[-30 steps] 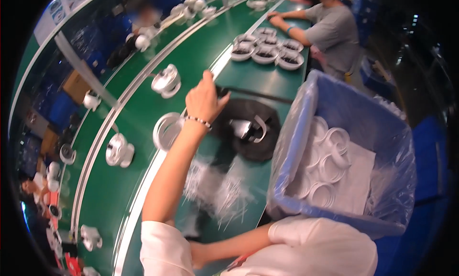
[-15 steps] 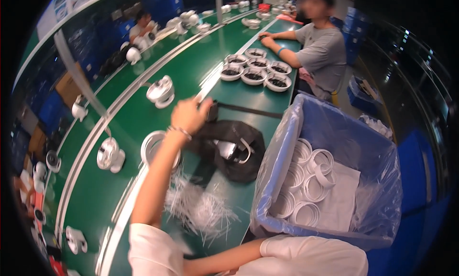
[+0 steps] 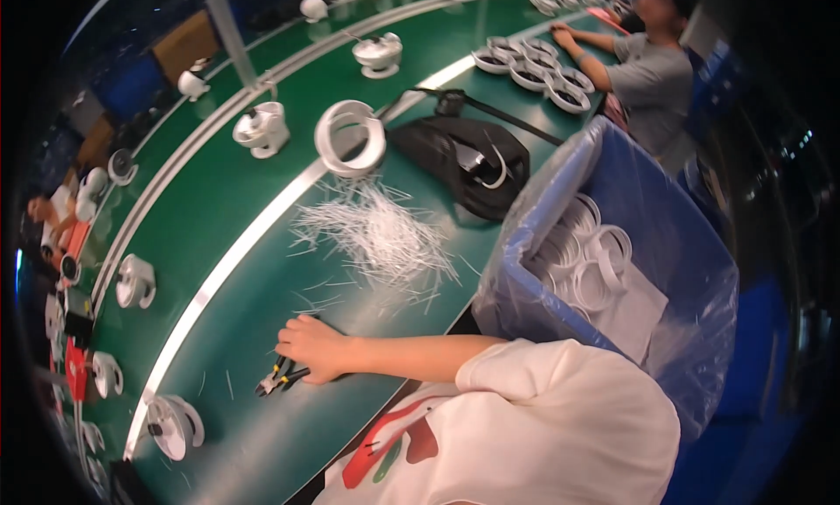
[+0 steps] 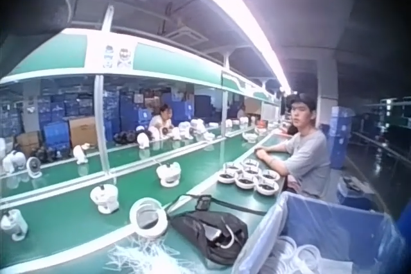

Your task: Trimming wires and assembling white lighting fixtures on a factory production line.

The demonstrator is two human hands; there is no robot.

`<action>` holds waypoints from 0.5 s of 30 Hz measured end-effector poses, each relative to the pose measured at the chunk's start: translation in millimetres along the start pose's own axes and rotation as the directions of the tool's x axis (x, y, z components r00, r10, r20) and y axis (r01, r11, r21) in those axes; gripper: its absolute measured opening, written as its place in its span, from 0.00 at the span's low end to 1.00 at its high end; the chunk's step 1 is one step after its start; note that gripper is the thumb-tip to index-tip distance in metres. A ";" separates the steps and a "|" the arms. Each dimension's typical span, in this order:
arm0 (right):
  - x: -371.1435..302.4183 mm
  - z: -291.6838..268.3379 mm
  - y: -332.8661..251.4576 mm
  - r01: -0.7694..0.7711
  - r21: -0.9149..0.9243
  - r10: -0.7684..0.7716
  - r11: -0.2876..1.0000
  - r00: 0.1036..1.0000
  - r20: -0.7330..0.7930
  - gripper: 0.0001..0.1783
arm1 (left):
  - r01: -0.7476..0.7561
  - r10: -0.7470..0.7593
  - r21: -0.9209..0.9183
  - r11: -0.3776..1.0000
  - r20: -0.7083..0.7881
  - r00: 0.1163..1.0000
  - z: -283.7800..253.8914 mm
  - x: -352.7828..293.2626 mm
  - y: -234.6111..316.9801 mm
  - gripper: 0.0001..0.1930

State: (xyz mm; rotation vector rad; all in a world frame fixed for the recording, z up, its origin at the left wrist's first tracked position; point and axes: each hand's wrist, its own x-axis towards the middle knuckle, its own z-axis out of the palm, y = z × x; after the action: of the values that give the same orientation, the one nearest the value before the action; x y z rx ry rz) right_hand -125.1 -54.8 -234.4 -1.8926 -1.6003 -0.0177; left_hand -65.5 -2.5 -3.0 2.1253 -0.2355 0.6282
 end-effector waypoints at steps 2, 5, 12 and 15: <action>4.0 10.8 -5.1 0.006 0.032 -0.005 0.999 1.000 -0.028 0.27 | 0.011 -0.014 -0.024 1.000 -0.100 0.995 -37.0 -11.6 14.6 0.13; -1.0 20.3 -1.7 -0.007 0.006 0.007 1.000 1.000 -0.004 0.29 | -0.043 0.026 -0.060 0.997 -0.266 0.964 -87.2 -20.6 47.6 0.14; 6.8 -1.5 -12.4 -0.030 0.140 0.054 0.990 0.983 -0.174 0.28 | -0.014 -0.089 -0.176 0.984 -0.562 0.822 -162.3 -91.0 84.2 0.15; 20.2 -25.6 -16.5 -0.017 0.144 0.053 0.989 0.966 -0.254 0.27 | -0.054 -0.106 -0.240 0.969 -0.606 0.788 -182.7 -103.6 94.6 0.15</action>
State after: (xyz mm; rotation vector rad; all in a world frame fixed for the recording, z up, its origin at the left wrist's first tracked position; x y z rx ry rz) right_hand -124.6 -48.7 -198.4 -1.7315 -1.3569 -0.1269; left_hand -254.3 81.7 98.6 1.5779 0.0829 1.1766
